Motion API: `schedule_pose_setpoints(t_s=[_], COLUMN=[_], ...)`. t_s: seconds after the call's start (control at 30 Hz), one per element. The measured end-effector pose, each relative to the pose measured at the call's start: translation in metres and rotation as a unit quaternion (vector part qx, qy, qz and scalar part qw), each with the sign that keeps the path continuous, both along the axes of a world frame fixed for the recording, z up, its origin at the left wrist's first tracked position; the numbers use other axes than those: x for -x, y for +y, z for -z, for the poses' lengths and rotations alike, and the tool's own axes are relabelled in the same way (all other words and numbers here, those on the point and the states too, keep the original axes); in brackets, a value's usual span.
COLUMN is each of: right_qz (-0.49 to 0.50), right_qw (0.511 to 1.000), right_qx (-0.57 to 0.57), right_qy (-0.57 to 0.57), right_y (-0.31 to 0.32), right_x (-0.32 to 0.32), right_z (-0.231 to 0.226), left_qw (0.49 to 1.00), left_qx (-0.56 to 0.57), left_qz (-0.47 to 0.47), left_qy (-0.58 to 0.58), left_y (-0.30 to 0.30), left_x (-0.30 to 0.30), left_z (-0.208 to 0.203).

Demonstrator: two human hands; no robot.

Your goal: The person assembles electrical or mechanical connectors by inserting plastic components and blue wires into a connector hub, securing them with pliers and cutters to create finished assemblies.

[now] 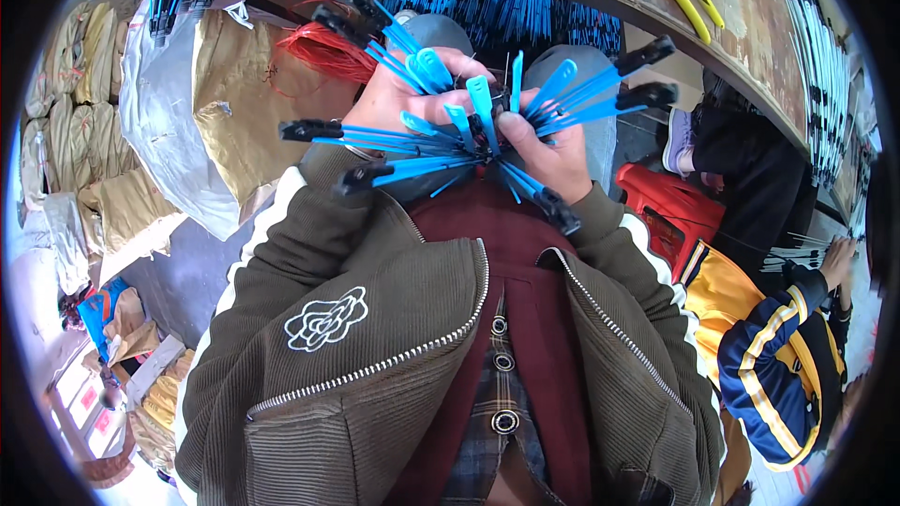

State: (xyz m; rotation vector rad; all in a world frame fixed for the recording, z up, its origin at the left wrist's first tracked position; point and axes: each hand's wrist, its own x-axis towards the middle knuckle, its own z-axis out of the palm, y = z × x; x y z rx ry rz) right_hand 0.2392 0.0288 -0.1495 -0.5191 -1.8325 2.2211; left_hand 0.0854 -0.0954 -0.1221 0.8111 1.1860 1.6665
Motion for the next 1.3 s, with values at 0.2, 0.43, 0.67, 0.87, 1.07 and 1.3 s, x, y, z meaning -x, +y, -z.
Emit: schedule_pose_setpoints(t_s=[0.2,0.43,0.67,0.87,1.07,1.3], right_qz=[-0.113,0.035,0.051,0.109,0.018,-0.116], right_qw=[0.981,0.971,0.989,0.992,0.997,0.965], right_qx=[-0.076,-0.233,-0.139,-0.048,-0.078,-0.157], right_qy=[0.136,0.036,0.003,0.038,-0.020,0.176], right_y=[0.013,-0.003,-0.001,-0.006,0.004,0.057], right_x=[-0.007,-0.007,-0.004,-0.001,0.006,0.017], right_z=[0.007,0.012,0.006,-0.011,-0.036,-0.036], left_qw=[0.998,0.975,0.953,0.985,0.993,0.959], left_qx=[0.050,-0.005,-0.075,-0.036,-0.044,-0.061], left_qz=[0.007,0.116,0.206,0.044,0.020,0.121], left_qy=[-0.041,0.187,0.208,0.164,0.107,0.249], left_y=[0.001,0.014,0.020,0.014,0.021,0.042], left_x=[-0.001,0.012,0.019,0.011,0.000,0.017], left_z=[-0.011,-0.006,-0.008,-0.011,-0.025,-0.067])
